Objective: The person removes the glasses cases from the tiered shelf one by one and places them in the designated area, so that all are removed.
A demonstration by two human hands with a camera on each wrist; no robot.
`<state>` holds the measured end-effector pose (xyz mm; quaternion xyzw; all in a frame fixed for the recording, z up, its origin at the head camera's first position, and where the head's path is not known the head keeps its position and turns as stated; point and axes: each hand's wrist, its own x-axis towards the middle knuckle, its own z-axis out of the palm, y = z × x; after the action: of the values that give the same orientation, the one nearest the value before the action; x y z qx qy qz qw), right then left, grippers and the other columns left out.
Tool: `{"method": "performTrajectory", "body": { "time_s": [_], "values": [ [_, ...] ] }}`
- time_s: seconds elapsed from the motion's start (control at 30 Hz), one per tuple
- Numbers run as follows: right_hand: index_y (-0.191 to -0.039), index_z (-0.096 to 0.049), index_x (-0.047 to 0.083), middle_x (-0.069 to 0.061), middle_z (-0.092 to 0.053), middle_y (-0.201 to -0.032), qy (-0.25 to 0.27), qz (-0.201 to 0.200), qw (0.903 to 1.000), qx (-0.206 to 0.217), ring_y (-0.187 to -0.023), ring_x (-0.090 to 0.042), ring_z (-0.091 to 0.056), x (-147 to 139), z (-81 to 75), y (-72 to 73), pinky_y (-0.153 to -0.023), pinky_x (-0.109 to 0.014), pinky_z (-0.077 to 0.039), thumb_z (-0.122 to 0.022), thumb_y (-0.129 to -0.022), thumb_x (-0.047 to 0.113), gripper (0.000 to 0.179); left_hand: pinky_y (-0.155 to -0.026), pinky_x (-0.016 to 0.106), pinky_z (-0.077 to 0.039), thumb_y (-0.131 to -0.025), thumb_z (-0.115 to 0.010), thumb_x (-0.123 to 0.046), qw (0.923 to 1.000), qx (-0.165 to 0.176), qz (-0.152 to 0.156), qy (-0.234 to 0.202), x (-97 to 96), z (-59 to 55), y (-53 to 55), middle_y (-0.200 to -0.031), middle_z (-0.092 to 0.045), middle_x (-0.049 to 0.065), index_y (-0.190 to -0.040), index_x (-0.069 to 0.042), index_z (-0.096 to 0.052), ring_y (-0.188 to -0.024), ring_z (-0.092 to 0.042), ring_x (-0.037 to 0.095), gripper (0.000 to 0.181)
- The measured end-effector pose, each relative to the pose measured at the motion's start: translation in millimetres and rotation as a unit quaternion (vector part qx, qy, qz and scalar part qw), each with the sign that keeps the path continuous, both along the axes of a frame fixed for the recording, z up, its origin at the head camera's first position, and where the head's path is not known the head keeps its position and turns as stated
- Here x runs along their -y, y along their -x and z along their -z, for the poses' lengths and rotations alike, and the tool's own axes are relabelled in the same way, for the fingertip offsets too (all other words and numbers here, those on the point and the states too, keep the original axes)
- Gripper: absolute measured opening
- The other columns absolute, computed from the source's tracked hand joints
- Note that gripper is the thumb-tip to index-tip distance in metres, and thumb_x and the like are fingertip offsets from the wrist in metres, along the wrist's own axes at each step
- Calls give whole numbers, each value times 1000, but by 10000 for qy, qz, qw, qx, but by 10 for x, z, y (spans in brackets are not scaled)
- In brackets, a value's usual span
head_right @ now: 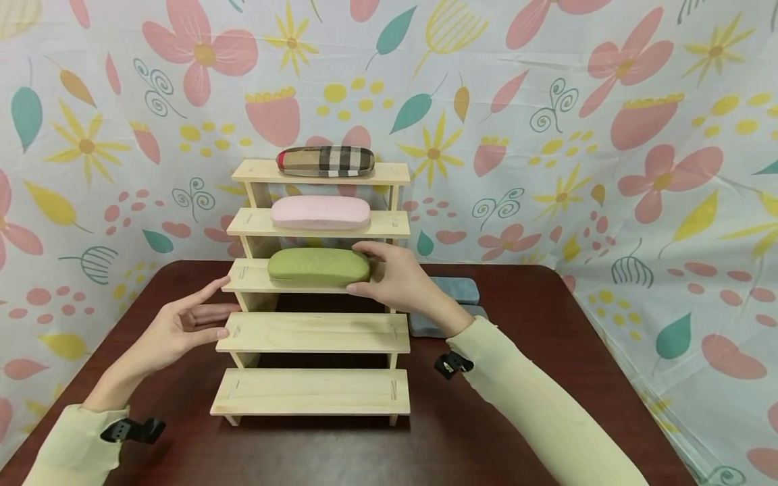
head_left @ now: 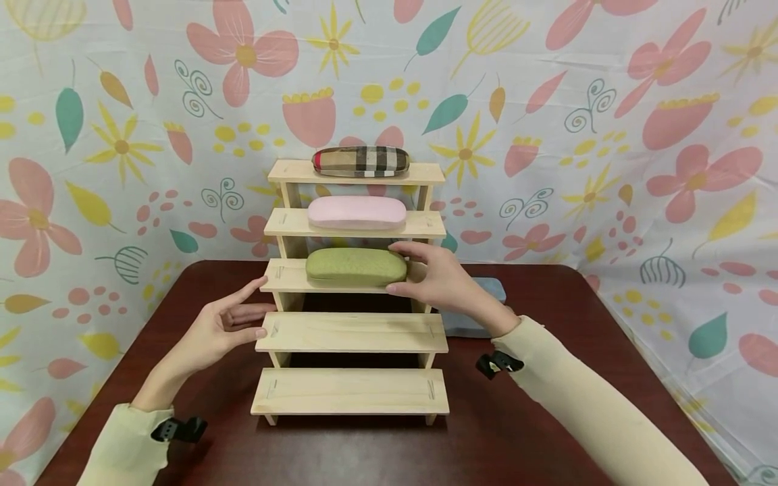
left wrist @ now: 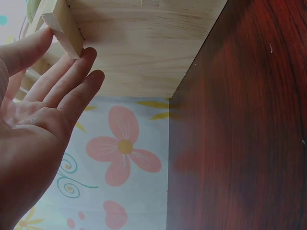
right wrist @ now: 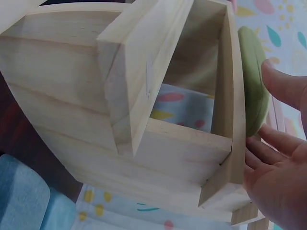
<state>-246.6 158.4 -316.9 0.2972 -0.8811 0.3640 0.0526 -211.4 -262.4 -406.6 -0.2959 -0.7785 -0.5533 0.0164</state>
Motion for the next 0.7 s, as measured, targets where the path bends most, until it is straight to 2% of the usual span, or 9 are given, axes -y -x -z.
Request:
{"method": "performTrajectory", "body": {
  "time_s": [0.17,0.3,0.7],
  "values": [
    [-148,-61,11,-6,-63,-144,-21,45,10000,39,-129,-25,-61,41,15,36,-100,-48,-53,-87,-91,27,64,-95,26,-55,-92,-77,9,10000,-24,43,-28,-7,-7,-3,-130,-67,30,-166,-13,-35,-121,-68,12,88],
    [-148,-61,6,-9,-64,-142,57,7,10000,51,-124,-25,-64,55,16,48,-97,-49,-53,-87,-91,25,65,-94,24,-55,-92,-76,10,9999,-69,87,-61,-18,-21,-5,-129,-66,34,-166,-12,-35,-121,-68,12,88],
    [-146,-63,8,-9,-67,-135,124,19,9998,152,-120,-26,-66,23,17,25,-97,-46,-55,-89,-89,21,65,-93,26,-56,-91,-76,12,9999,-106,50,-41,-16,-23,-15,-130,-67,29,-166,-11,-35,-121,-69,14,89]
  ]
}}
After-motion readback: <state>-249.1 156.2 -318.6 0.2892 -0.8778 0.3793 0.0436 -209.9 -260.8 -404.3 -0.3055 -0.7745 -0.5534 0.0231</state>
